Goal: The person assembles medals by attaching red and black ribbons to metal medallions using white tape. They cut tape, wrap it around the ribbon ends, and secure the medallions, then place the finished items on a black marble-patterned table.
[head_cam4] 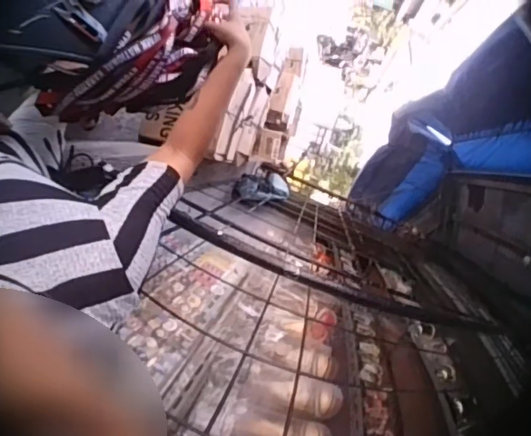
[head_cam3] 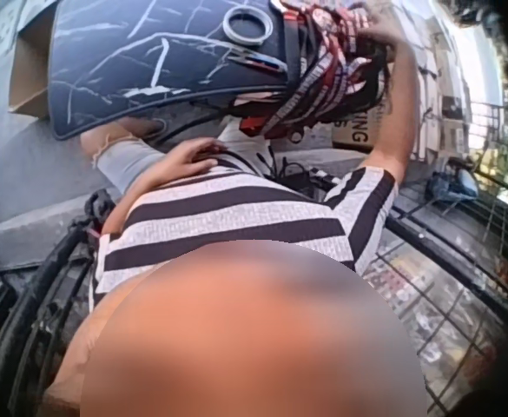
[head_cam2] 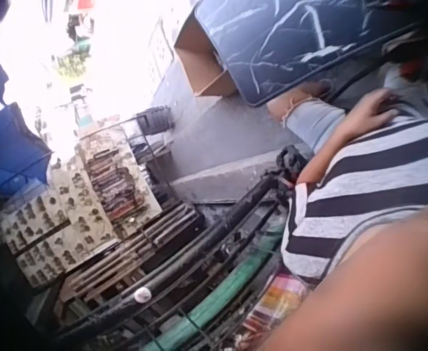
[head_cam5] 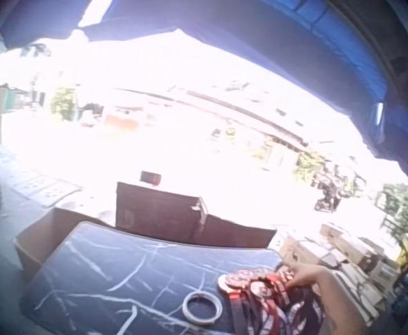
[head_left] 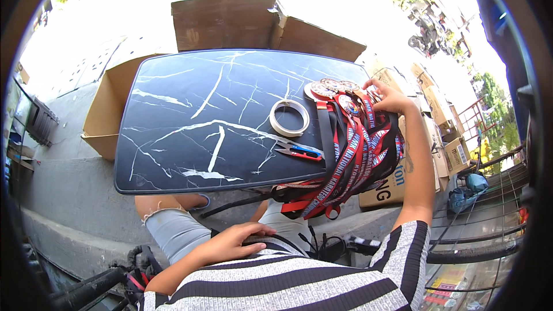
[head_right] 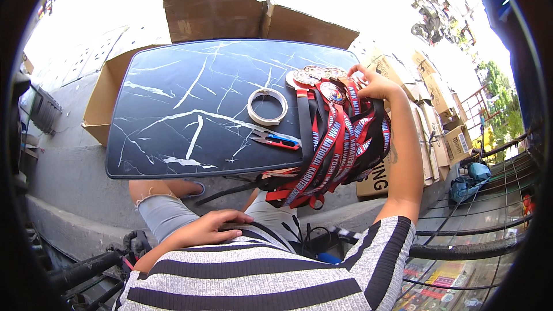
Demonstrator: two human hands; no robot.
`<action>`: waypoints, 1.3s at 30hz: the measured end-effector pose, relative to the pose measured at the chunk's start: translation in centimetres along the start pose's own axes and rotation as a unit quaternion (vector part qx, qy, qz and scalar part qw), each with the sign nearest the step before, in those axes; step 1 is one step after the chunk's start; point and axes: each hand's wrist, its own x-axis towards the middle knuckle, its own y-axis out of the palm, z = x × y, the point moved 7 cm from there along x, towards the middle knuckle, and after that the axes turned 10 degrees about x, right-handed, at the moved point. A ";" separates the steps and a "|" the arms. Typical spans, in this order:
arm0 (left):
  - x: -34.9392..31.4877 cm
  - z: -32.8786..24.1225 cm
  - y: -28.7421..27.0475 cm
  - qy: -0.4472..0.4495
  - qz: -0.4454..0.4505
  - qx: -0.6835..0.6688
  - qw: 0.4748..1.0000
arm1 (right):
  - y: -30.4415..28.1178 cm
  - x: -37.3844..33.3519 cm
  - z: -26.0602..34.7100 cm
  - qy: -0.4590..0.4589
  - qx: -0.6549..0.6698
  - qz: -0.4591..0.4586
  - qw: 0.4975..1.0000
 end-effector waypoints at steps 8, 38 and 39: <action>-0.5 -0.3 -0.4 0.028 -0.014 -0.032 0.999 | 0.9 -3.7 3.8 -0.087 -0.065 -0.138 0.984; -3.9 -2.6 -6.5 0.112 -0.203 -0.282 0.931 | 25.4 -6.8 29.3 -0.276 0.705 0.089 0.648; -3.5 -2.3 -6.1 0.125 -0.170 -0.313 0.926 | 25.8 -5.8 29.3 -0.230 0.715 0.076 0.656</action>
